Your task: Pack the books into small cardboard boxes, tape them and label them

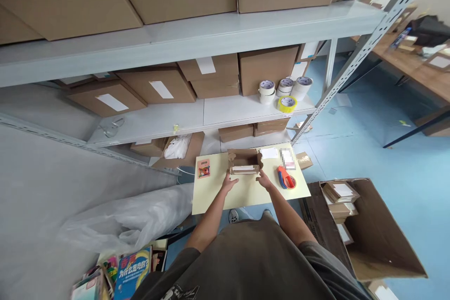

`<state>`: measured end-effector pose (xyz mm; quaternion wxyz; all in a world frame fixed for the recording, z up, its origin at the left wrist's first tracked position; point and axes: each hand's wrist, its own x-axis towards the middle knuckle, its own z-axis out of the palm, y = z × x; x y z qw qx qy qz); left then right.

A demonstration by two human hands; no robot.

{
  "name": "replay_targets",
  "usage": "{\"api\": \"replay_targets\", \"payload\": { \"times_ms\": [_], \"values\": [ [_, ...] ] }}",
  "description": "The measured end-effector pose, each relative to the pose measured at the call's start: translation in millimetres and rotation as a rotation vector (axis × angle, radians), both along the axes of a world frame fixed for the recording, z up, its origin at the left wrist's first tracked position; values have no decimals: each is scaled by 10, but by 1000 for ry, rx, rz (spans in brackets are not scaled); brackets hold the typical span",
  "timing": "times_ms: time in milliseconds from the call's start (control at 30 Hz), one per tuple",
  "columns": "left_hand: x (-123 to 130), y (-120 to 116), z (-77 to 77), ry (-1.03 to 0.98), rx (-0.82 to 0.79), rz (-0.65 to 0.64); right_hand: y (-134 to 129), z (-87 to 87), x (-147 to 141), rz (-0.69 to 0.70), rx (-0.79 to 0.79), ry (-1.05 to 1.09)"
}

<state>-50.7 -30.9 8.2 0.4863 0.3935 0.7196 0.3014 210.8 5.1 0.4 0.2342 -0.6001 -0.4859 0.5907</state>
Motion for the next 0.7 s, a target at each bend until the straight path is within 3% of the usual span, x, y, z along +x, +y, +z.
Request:
{"api": "replay_targets", "payload": {
  "times_ms": [100,200,267,367,467,567,700],
  "values": [
    [-46,84,138,162,105,39,47,113,61,-91,179,-69],
    [-56,300,367,328,320,32,186,352,37,-118,442,-102],
    [-2,472,509,363,393,-114,309,511,-27,-44,511,-111],
    [93,654,631,385,304,-329,459,648,-106,109,438,-172],
    [85,642,626,378,211,-377,485,616,-79,230,357,-258],
    [-22,473,554,342,226,-382,395,459,12,279,393,-340],
    [-177,238,482,423,260,-498,242,246,46,334,409,-454]
  ]
}}
